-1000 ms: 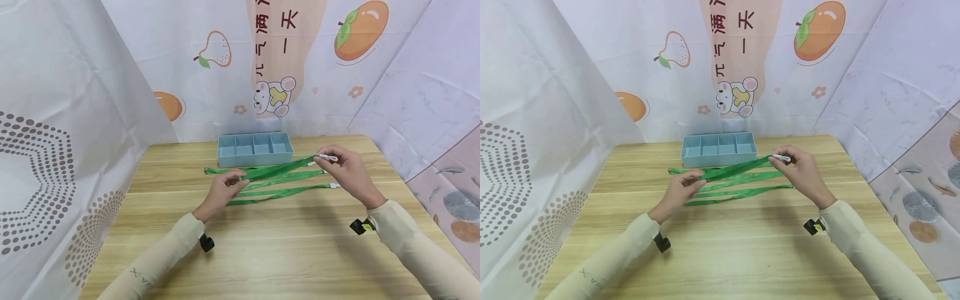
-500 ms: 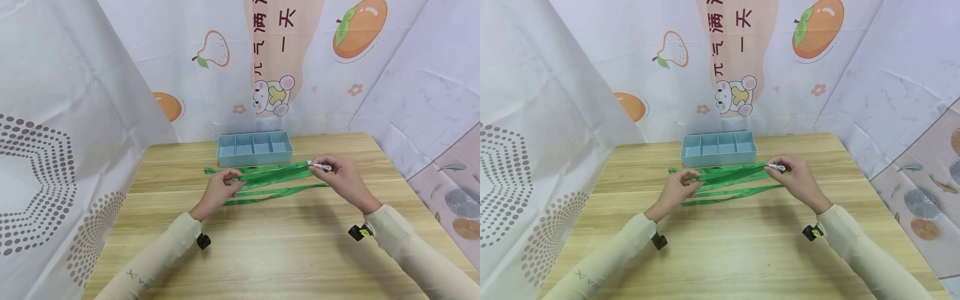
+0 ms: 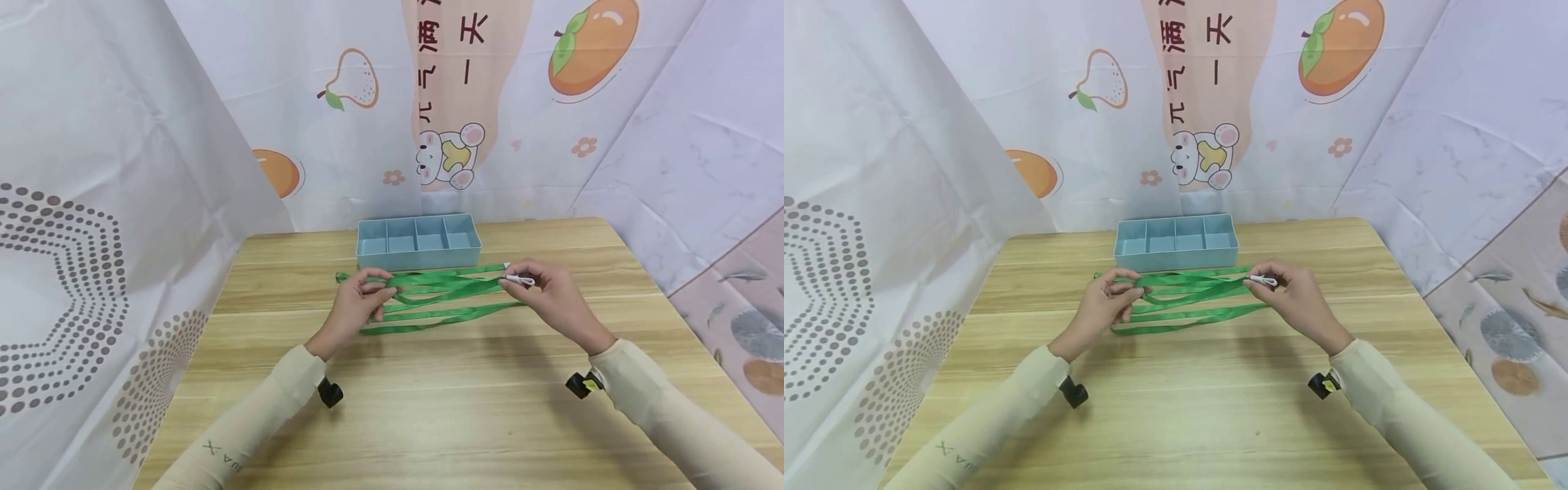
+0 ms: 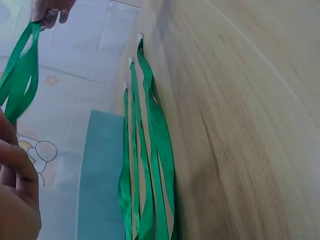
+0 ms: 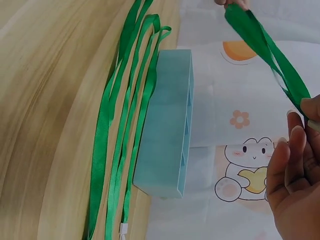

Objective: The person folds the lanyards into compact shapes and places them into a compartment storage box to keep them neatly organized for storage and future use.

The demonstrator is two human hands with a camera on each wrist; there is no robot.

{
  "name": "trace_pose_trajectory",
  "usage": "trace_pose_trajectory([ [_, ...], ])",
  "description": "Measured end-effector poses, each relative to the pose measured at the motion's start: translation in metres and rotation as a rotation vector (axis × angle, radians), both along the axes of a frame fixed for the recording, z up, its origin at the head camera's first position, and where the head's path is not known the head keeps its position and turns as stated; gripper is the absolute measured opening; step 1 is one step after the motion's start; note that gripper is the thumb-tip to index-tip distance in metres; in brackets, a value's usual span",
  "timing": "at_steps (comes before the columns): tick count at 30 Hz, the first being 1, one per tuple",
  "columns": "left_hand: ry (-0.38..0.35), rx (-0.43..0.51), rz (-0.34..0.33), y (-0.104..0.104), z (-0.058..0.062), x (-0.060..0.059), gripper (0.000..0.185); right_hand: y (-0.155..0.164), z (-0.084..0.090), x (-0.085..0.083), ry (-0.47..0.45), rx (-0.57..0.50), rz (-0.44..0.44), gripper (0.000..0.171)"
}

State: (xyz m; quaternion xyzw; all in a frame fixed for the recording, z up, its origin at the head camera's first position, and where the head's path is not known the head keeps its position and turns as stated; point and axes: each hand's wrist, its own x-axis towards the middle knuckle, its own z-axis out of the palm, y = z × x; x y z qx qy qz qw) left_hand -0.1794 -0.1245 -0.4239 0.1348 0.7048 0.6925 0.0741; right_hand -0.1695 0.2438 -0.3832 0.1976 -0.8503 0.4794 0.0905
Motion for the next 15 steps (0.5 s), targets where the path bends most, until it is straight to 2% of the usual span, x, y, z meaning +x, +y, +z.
trace_pose_trajectory([
  [4,-0.008,-0.038,-0.017,-0.002,0.001,0.0,0.037,0.001,-0.001,0.0,0.008,0.012,-0.001,0.004],
  [12,0.085,-0.3,0.046,-0.008,-0.002,0.002,0.021,0.001,-0.003,0.0,0.06,0.04,0.005,0.009],
  [15,0.161,-0.368,0.05,-0.011,-0.004,0.003,0.018,0.0,-0.004,0.0,0.092,0.052,0.021,0.013],
])
